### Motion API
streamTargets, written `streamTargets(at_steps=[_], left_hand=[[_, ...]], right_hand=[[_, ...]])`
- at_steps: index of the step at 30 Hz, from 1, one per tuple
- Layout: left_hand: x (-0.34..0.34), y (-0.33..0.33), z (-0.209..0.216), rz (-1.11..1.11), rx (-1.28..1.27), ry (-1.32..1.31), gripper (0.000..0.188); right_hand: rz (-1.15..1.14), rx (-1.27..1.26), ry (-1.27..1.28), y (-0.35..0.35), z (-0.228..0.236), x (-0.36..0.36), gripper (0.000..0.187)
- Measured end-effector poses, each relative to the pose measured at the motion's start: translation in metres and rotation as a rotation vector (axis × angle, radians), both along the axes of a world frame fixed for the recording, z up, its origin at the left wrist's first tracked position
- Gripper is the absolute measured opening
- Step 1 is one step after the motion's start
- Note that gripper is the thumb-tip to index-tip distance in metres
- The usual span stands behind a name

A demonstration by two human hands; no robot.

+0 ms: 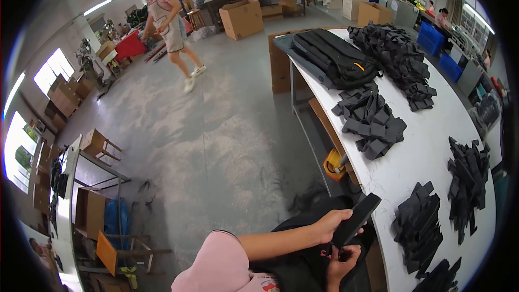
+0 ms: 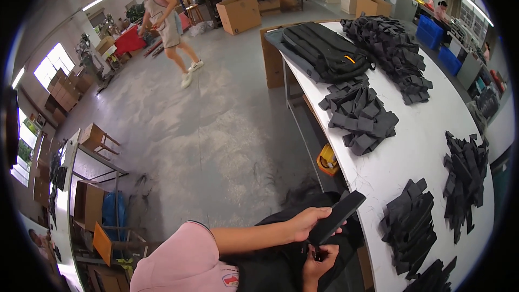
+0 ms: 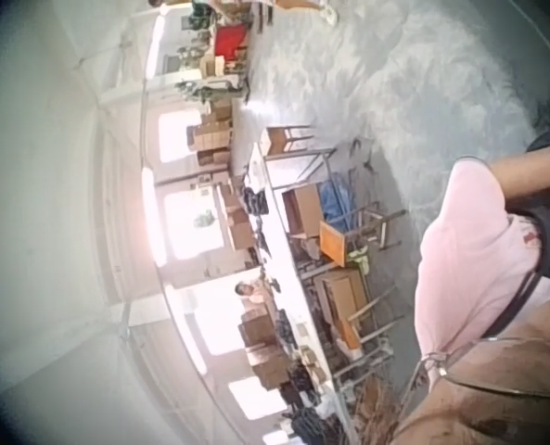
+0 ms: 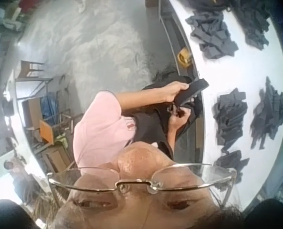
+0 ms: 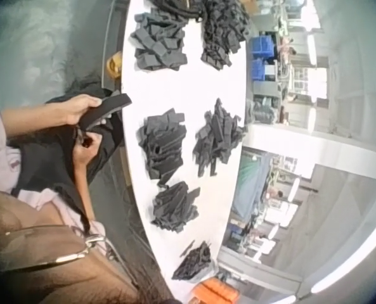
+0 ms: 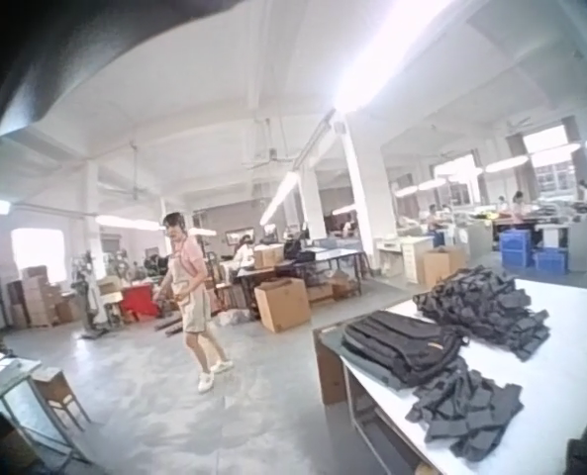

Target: Trim excess threads or material from black fabric strips using small hand shears.

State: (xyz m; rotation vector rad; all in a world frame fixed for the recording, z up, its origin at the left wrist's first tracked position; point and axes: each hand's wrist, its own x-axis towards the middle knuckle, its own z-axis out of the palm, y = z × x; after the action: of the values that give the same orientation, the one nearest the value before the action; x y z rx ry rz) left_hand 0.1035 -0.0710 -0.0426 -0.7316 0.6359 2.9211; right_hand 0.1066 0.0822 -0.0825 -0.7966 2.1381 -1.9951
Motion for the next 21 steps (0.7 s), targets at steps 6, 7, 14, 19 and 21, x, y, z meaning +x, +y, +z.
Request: streamTargets(at_steps=[6,7,14,19,21], left_hand=[[-0.004,-0.011,0.002,-0.035,-0.031,0.095,0.041],[0.002,-0.019,0.007,-0.012,-0.045,0.111,0.039],[0.006,-0.028,0.01,0.108,-0.378,0.043,0.031],[0.005,-0.022,0.015,0.094,-0.41,-0.001,0.032],[0.008,-0.021,0.016,0.105,-0.406,0.0,0.031]], right_hand=[[-0.029,-0.054,-0.258,-0.009,0.007,-0.006,0.039],[-0.001,-0.088,-0.36,-0.015,0.012,-0.006,0.039],[-0.006,-0.068,-0.429,-0.001,0.028,-0.014,0.033],[-0.117,0.12,-0.015,0.002,0.046,-0.031,0.03],[-0.117,0.266,0.193,0.0,0.053,-0.034,0.032]])
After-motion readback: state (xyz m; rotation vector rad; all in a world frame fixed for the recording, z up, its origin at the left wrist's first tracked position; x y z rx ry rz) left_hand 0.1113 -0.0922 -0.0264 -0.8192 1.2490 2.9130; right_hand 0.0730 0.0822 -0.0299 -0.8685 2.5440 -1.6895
